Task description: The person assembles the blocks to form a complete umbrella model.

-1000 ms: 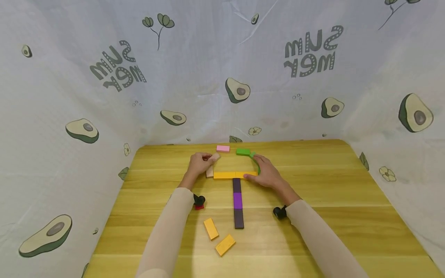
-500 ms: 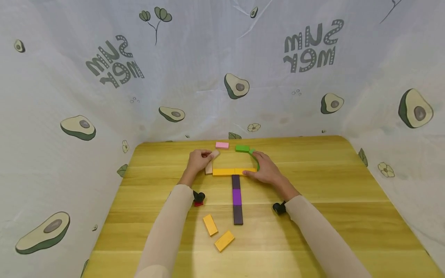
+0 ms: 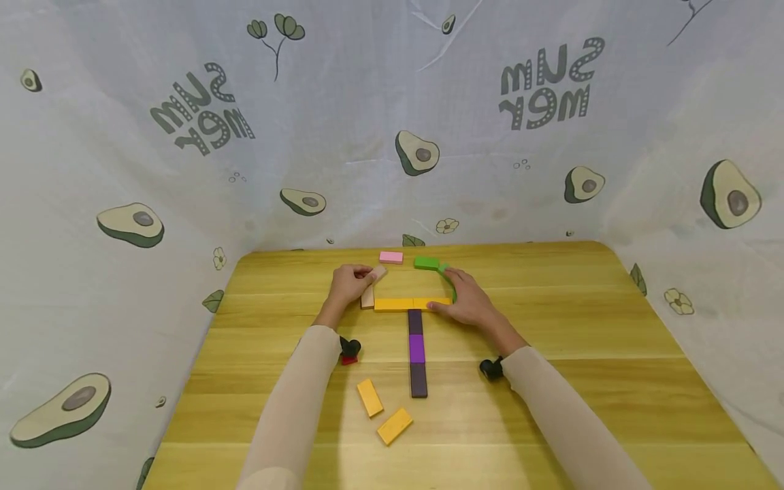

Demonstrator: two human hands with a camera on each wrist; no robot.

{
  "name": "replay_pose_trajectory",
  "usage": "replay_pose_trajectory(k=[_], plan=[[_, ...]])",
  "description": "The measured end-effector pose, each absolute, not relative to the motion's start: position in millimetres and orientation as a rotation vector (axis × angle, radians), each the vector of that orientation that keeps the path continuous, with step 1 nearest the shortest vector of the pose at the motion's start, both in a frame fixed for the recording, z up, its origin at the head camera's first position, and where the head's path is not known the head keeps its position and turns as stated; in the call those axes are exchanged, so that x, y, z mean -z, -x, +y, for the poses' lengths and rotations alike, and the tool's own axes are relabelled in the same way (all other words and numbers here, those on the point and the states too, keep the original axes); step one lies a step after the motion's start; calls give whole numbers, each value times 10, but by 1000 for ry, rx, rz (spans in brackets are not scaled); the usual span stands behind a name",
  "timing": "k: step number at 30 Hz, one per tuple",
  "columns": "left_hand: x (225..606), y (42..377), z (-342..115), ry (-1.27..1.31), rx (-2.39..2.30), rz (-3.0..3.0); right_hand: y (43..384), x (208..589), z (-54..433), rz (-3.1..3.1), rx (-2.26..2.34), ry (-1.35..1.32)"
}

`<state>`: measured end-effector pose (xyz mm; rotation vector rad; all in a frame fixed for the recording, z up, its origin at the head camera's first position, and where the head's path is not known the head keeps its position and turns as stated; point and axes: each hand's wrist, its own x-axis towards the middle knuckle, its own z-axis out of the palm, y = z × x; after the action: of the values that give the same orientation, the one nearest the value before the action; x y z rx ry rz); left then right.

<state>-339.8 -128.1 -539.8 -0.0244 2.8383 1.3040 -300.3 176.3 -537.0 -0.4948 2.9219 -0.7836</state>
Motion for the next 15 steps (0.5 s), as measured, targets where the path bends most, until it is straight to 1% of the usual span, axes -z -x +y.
replay_pose_trajectory(k=[15], plan=[[5383, 3388, -1276, 32, -1329, 2836, 3003, 5350, 1744, 2919, 772, 471]])
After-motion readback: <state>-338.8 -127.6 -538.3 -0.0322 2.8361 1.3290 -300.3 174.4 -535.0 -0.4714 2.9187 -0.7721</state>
